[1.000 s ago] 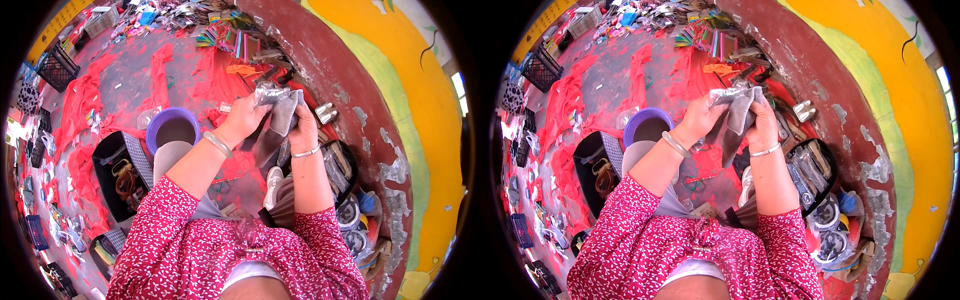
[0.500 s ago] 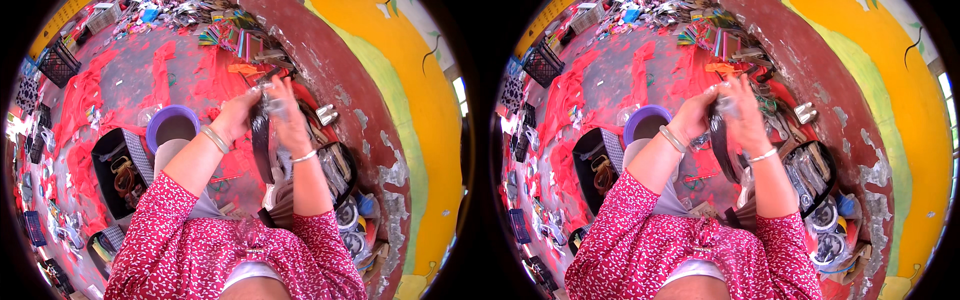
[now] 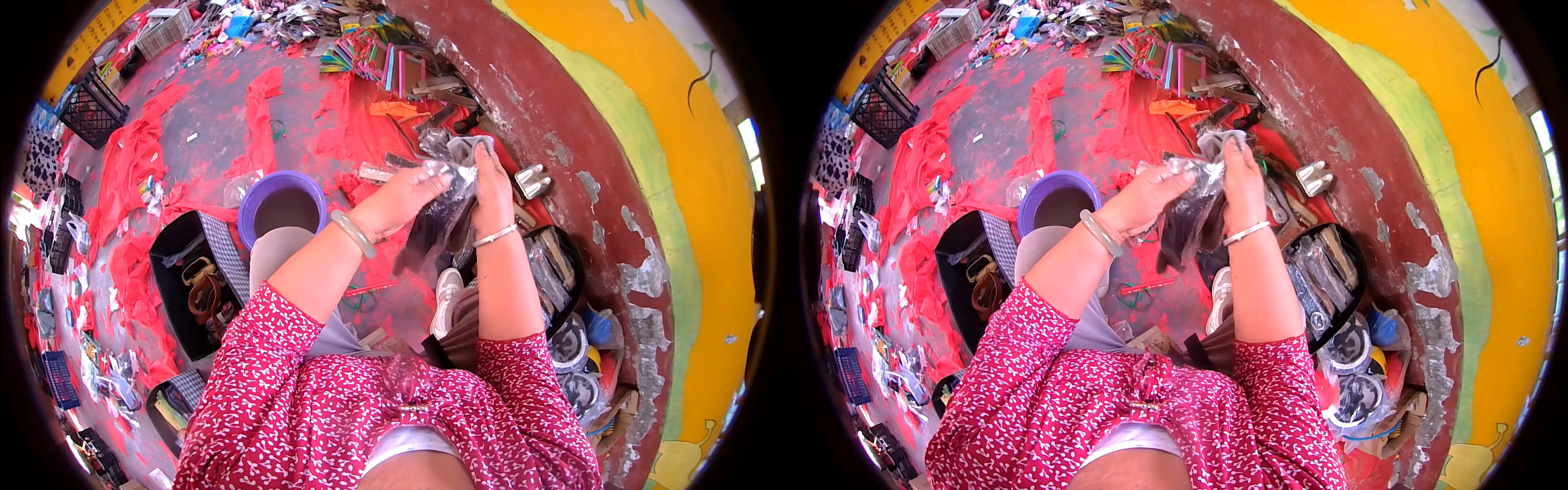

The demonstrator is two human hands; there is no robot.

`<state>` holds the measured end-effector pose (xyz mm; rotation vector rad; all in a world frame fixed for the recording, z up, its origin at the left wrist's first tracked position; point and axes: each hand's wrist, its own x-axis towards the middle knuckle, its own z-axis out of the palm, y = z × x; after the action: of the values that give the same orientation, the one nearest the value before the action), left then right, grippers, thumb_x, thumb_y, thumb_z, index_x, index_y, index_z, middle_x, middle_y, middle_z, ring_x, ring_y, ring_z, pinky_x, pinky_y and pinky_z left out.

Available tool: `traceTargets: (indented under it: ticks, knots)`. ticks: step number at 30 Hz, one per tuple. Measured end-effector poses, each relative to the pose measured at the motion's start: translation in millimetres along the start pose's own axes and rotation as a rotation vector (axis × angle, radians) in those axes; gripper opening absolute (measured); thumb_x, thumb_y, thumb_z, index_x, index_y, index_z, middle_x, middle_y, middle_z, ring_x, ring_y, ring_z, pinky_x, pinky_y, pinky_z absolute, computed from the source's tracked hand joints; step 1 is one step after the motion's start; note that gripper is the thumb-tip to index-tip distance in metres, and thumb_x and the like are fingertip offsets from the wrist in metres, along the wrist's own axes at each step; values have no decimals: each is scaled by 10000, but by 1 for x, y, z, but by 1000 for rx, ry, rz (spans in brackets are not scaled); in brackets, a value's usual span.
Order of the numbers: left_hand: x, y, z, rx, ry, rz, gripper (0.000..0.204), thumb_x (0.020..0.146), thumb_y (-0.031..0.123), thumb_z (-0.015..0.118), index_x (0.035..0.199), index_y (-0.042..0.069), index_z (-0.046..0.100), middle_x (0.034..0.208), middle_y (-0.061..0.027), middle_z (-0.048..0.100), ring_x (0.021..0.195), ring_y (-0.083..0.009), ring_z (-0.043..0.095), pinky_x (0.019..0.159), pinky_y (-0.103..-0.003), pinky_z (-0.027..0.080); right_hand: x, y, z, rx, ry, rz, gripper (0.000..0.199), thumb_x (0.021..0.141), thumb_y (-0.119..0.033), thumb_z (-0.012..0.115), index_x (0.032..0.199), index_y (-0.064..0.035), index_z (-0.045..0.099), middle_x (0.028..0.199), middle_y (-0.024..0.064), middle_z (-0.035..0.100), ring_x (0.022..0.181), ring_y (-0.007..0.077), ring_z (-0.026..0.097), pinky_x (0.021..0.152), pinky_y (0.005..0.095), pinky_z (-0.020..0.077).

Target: The person takes long items inside plastic sleeves from a container, wipes each one with a cloth, and places them back into a container.

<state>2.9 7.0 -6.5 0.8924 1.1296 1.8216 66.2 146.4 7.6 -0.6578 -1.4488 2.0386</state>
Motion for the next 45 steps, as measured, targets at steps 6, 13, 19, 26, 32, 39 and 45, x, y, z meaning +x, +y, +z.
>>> traceTargets:
  ticks: [6,13,19,26,32,39,45]
  knots:
    - [4,14,-18,-485,136,-98,312,949,251,425,1132,10,501,1002,-121,607,883,-240,611,796,-386,495,3,-47,-23,218,127,-111,318,951,-286,396,1127,-46,509,1116,119,560,930,219,580,789,356,491]
    - [9,1,-3,-335,255,-151,292,942,199,437,1147,-2,490,1052,-102,583,951,-197,583,850,-341,465,-21,-16,14,-551,-312,-731,420,899,-327,473,1238,-78,486,1294,183,431,1262,275,348,1020,367,297]
    - [1,-7,-3,4,180,100,287,942,119,397,1171,-12,510,1102,-47,560,1015,-135,524,894,-280,422,-27,8,29,-228,-189,-394,294,869,-181,579,1140,-69,557,1220,114,484,1118,208,469,918,296,399]
    - [0,-9,2,-72,74,114,303,959,180,417,1194,14,513,1102,-31,563,1027,-114,516,906,-271,407,-27,12,25,-271,26,-482,184,894,-185,552,959,-18,593,770,4,583,720,62,498,668,214,425]
    - [-2,-4,8,-107,59,88,332,963,199,404,1231,16,475,1149,-33,544,1040,-126,522,933,-296,401,-6,6,14,-133,195,-205,279,932,-223,459,944,7,617,767,36,617,680,107,542,655,254,442]
    - [5,24,-13,-556,226,145,316,917,156,483,1185,-12,500,1112,-72,585,998,-172,572,889,-335,449,8,-23,-25,741,-380,90,431,948,-310,313,1205,0,465,1206,167,520,1142,316,478,1001,449,352]
    - [1,24,-3,-417,259,80,292,861,95,549,1142,19,545,1043,-66,612,947,-159,589,853,-308,462,-23,10,21,167,-434,98,351,884,-253,549,1154,-36,496,1088,65,555,1036,183,519,938,336,385]
